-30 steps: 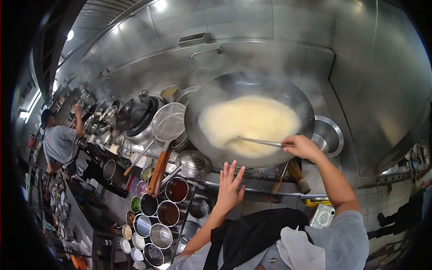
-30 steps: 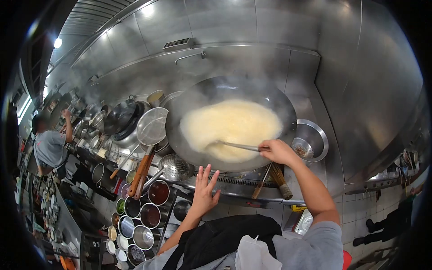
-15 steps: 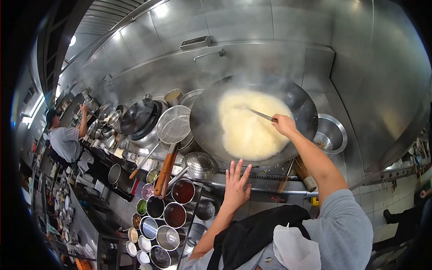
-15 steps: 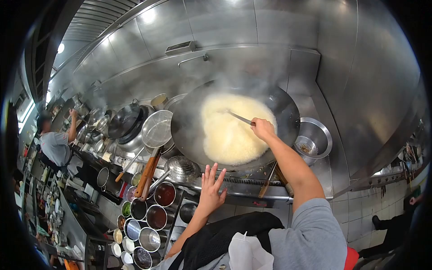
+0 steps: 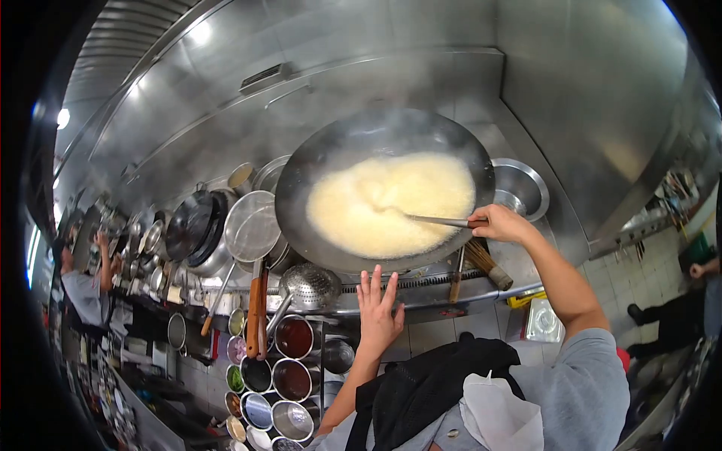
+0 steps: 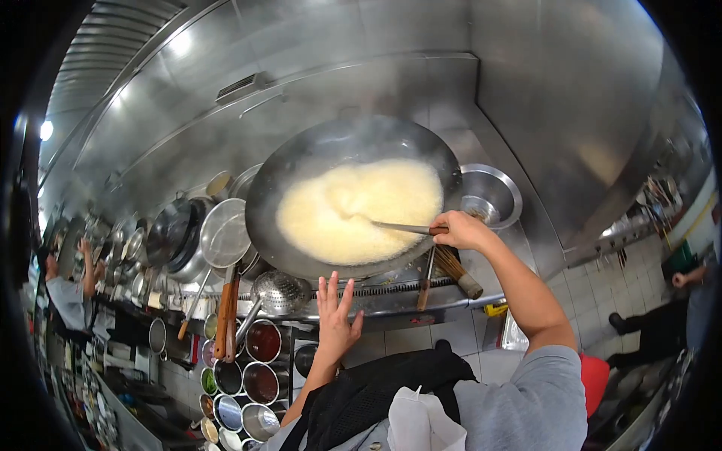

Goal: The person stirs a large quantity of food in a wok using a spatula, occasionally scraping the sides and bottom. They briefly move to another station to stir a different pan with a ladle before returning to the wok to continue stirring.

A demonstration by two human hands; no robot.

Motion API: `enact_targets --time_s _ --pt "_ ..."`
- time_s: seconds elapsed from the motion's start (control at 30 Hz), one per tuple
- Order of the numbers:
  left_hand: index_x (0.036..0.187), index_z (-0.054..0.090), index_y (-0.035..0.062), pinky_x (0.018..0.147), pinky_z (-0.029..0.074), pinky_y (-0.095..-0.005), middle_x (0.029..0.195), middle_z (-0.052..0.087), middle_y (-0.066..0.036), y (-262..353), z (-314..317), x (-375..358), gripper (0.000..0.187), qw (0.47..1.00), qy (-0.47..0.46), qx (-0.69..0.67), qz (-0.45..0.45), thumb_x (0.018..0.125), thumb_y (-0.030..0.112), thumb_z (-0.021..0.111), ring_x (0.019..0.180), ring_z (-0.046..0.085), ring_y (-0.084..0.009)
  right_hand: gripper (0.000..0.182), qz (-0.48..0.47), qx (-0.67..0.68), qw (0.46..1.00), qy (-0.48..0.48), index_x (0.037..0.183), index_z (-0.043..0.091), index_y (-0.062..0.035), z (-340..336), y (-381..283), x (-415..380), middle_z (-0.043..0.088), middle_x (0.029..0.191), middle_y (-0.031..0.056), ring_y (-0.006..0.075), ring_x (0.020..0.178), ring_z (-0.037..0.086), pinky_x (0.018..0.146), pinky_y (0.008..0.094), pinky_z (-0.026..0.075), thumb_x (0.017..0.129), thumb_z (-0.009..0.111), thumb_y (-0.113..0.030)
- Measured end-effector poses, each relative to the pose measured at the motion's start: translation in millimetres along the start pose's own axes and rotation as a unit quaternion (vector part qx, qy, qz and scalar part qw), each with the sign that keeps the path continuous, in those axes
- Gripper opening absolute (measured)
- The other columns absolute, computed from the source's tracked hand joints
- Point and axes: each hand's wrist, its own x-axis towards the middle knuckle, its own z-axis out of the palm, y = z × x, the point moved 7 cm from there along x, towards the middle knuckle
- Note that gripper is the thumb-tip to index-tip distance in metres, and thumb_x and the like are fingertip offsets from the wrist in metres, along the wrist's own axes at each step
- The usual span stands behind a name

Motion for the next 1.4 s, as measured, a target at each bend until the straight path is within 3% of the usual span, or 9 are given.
enact_targets --time_s 0.27,0.3,0.43,0.53,0.87,1.0,1.13,1.27,1.4 --pt "0.166 0.05 0.0134 0.129 0.01 -0.0761 0.18 0.024 -0.027 -3 0 -2 0.079 0.999 -0.014 -0.038 0.031 0.091 0.013 0.077 0.166 0.012 -0.0585 0.043 0.043 0.062 0.997 0.033 0.131 0.078 -0.0049 -44 1 -129 0.084 0.119 0.0101 0.0234 0.1 0.079 0.087 0.0377 0.061 0.096 0.085 -0.028" --pt "0.166 0.05 0.012 0.128 0.006 -0.0773 0.181 0.022 -0.029 -4 1 -2 0.078 0.998 -0.019 -0.049 0.028 0.092 0.016 0.077 0.166 0.011 -0.0586 0.042 0.078 0.108 0.99 0.044 0.131 0.077 -0.0048 -47 -1 -148 0.082 0.099 0.0088 0.0163 0.078 0.072 0.072 0.0348 0.057 0.098 0.083 -0.031" --pt "0.166 0.048 0.0083 0.128 0.005 -0.0785 0.181 0.02 -0.029 -4 3 -2 0.08 0.998 -0.029 -0.046 0.022 0.092 0.02 0.077 0.167 0.009 -0.0582 0.041 0.161 0.235 0.953 0.104 0.135 0.075 -0.0071 -18 21 -212 0.066 0.073 0.0008 0.0087 0.061 0.059 0.054 0.0283 0.046 0.106 0.076 -0.036" --pt "0.167 0.046 0.0065 0.128 0.005 -0.0784 0.181 0.02 -0.028 -3 5 -2 0.083 0.998 -0.013 -0.052 0.025 0.091 0.02 0.077 0.167 0.007 -0.0578 0.046 0.259 0.312 0.909 0.1 0.144 0.069 -0.0085 26 31 -245 0.065 0.075 -0.0004 0.0052 0.059 0.056 0.049 0.0245 0.042 0.109 0.072 -0.038" --pt "0.166 0.046 0.0058 0.13 0.012 -0.0719 0.171 0.042 -0.022 28 -13 3 0.086 0.999 0.018 0.023 0.013 0.085 0.014 0.076 0.165 0.024 -0.0515 0.053 0.183 0.487 0.851 0.073 0.148 0.061 -0.013 114 69 -214 0.06 0.082 -0.001 0.0041 0.063 0.051 0.05 0.0226 0.04 0.11 0.07 -0.048" --pt "0.148 0.067 0.0083 0.113 0.045 -0.0545 0.143 0.065 -0.023 44 -15 9 0.05 0.987 0.081 0.129 0.06 0.101 0.02 0.077 0.139 0.055 -0.0403 0.054 0.151 0.465 0.872 0.034 0.148 0.062 -0.0182 111 74 -196 0.06 0.08 -0.0009 0.0063 0.056 0.052 0.047 0.0246 0.044 0.109 0.065 -0.056" --pt "0.12 0.08 0.0012 0.096 0.053 -0.0535 0.117 0.07 -0.026 30 -2 21 0.031 0.978 0.174 0.101 0.061 0.106 0.027 0.073 0.106 0.066 -0.0437 0.047 0.087 0.429 0.898 0.046 0.147 0.061 -0.0149 113 94 -191 0.056 0.073 -0.0019 0.0083 0.053 0.054 0.044 0.0281 0.043 0.111 0.064 -0.045" --pt "0.09 0.074 -0.0028 0.077 0.053 -0.0494 0.084 0.064 -0.021 15 10 37 0.043 0.969 0.203 0.103 0.093 0.113 0.033 0.064 0.079 0.061 -0.0364 0.054 0.039 0.404 0.914 -0.018 0.156 0.054 -0.0123 107 115 -183 0.057 0.076 0.0004 0.0109 0.056 0.057 0.047 0.0304 0.048 0.113 0.064 -0.043" --pt "0.066 0.045 -0.0005 0.057 0.039 -0.0468 0.061 0.042 -0.014 9 25 43 0.065 0.961 0.223 0.134 0.09 0.117 0.038 0.056 0.059 0.039 -0.028 0.05 0.011 0.337 0.941 -0.004 0.146 0.059 -0.0038 74 116 -185 0.065 0.084 0.0058 0.0188 0.064 0.064 0.06 0.0385 0.054 0.11 0.067 -0.038"
